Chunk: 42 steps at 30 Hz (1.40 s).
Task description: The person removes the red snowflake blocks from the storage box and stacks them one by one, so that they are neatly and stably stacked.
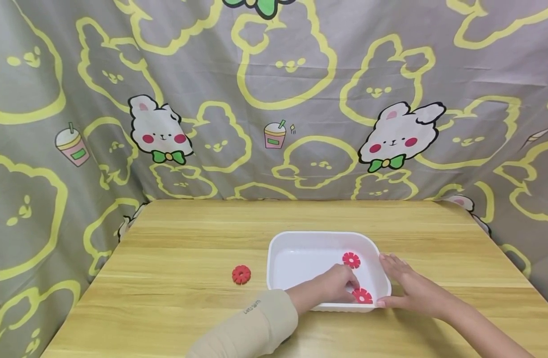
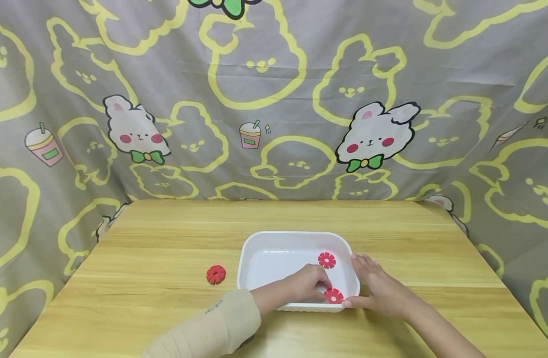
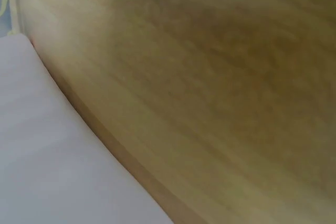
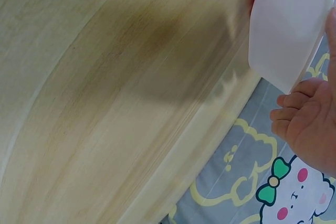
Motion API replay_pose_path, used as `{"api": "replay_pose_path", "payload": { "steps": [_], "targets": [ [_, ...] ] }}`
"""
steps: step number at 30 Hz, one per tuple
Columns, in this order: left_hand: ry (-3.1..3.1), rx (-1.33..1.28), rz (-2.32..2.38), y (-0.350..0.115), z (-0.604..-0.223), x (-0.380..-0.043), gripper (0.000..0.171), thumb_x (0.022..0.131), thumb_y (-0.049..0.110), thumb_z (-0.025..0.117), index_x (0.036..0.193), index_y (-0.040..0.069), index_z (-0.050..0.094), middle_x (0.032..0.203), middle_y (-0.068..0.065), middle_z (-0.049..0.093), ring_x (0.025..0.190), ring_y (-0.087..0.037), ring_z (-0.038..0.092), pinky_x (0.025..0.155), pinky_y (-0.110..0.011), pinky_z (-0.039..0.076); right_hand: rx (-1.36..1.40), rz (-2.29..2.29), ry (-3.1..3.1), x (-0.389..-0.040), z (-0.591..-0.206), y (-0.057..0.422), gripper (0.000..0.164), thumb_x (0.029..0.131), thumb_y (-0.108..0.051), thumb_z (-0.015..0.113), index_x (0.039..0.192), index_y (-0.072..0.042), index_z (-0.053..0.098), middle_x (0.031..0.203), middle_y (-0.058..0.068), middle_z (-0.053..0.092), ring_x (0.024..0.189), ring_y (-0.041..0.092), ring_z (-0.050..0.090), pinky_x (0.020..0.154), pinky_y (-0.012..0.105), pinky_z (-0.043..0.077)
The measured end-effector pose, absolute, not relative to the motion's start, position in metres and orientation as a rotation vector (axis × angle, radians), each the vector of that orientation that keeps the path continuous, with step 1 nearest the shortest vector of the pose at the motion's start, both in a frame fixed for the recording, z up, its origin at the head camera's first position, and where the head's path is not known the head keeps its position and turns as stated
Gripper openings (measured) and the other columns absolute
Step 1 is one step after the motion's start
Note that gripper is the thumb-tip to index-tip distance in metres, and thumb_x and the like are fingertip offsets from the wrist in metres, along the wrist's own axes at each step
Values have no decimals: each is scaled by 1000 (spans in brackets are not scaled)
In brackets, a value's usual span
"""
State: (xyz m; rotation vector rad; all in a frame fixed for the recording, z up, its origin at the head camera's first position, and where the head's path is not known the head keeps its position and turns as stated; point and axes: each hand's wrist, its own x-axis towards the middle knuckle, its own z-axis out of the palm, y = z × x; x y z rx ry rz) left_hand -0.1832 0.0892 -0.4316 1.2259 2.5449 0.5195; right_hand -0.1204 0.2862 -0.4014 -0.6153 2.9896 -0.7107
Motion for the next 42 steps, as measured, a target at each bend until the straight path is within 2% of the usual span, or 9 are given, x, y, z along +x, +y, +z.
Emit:
{"api": "replay_pose_path", "payload": {
  "steps": [7,13,19,33,38,42],
  "targets": [
    [2577,1272,521,87,-431,-182,22,75,25,77,93,11,74,79,6,70,65,4,48,62,-3,38,-637,-715,2999,-121,-403,286,99,66,-48,76,131,16,38,136,35,39,124,56,32,94,67,30],
    [2579,1285,454,88,-428,-180,22,76,28,76,92,13,74,75,8,68,64,2,45,60,-4,36,-628,-723,2992,-121,-404,286,99,67,-48,75,132,16,38,137,35,38,125,56,31,94,66,29],
    [2571,1409,284,90,-428,-182,19,80,26,73,94,14,74,81,7,67,70,1,49,65,-4,37,-626,-740,2982,-121,-402,286,99,66,-47,76,131,17,38,136,35,38,125,57,30,93,69,30],
    [2486,1569,322,83,-431,-188,19,80,17,72,99,13,73,90,6,68,78,1,55,73,-2,39,-624,-758,2975,-121,-403,285,99,66,-46,76,131,18,37,136,37,37,125,58,29,93,70,28],
    [2491,1484,391,82,-431,-186,19,80,18,73,98,12,73,89,5,69,75,2,53,70,-1,39,-620,-750,2985,-120,-404,286,98,68,-47,75,132,17,37,137,36,37,126,57,30,98,64,25],
    [2498,1351,510,80,-429,-186,21,78,18,74,98,11,73,88,5,69,70,3,49,65,-2,38,-635,-733,2992,-121,-404,287,97,68,-46,75,131,17,38,136,36,38,125,57,30,96,66,27]
  ]
}}
